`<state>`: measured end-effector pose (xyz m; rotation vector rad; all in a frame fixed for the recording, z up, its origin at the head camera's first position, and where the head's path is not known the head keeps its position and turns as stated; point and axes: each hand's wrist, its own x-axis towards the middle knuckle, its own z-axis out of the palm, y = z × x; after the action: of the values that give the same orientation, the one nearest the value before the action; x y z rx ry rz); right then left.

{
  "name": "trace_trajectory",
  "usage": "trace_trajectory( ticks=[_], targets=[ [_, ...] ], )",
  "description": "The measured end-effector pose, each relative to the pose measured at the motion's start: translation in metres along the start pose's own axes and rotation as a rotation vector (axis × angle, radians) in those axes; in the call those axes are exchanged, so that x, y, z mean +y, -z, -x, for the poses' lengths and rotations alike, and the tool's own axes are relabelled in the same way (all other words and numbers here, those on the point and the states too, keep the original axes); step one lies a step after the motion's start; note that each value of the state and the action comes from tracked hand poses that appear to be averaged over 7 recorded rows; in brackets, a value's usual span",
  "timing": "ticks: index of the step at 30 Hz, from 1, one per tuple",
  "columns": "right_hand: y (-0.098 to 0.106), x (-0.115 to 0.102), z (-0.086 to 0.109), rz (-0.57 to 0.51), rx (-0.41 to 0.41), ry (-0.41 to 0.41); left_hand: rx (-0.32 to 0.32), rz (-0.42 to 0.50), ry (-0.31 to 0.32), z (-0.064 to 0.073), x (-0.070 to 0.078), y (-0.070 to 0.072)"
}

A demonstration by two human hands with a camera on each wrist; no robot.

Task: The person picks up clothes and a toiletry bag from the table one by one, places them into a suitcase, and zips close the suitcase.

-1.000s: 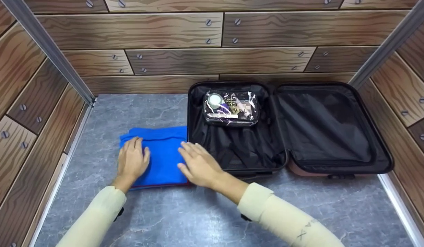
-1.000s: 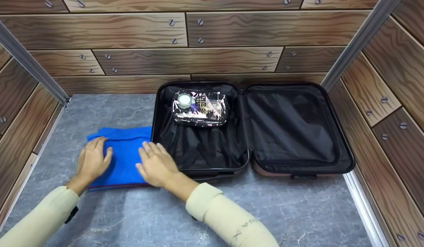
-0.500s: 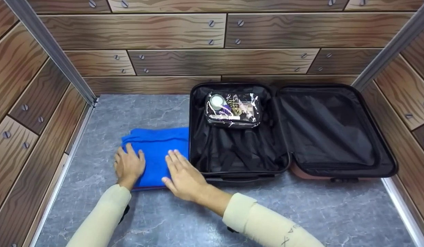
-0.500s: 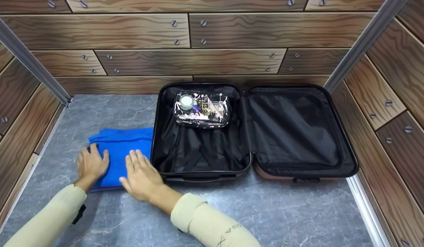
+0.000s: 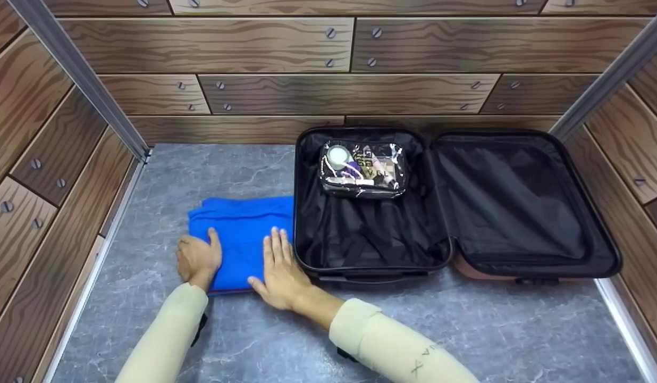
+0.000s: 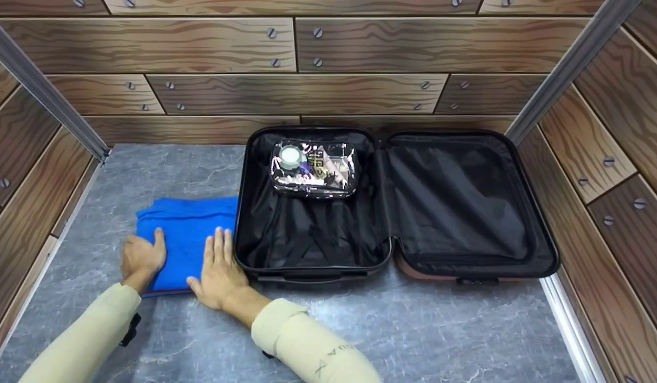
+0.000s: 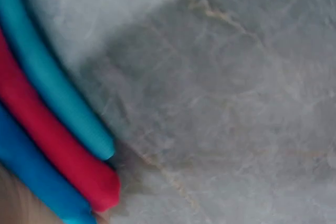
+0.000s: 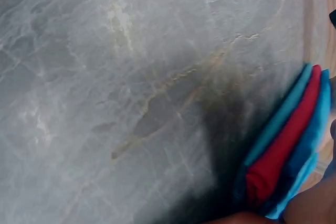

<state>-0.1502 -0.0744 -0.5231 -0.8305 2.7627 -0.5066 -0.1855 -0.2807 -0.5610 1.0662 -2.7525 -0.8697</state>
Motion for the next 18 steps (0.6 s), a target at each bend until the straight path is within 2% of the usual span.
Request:
trace_trajectory(
  ticks=[5,8,11,15,18],
  targets=[
    [-0.011,-0.001,-0.009,-0.27,0.047,-0.136,0.072,-0.015,-0.027,0.004,-0.005,-0.008],
    [-0.013,-0.001,-0.014,-0.363,0.061,-0.198,0.101,-0.019,-0.058,0.006,-0.008,-0.012],
    [-0.012,-0.002,-0.018,-0.362,0.048,-0.194,0.126,-0.025,-0.09,0.005,-0.014,-0.011],
    [-0.009,-0.006,-0.017,-0.309,-0.022,-0.115,0.178,-0.037,-0.126,-0.001,-0.027,-0.003],
    [-0.006,-0.01,-0.014,-0.297,-0.005,-0.077,0.198,-0.041,-0.16,-0.008,-0.037,0.006]
  ],
)
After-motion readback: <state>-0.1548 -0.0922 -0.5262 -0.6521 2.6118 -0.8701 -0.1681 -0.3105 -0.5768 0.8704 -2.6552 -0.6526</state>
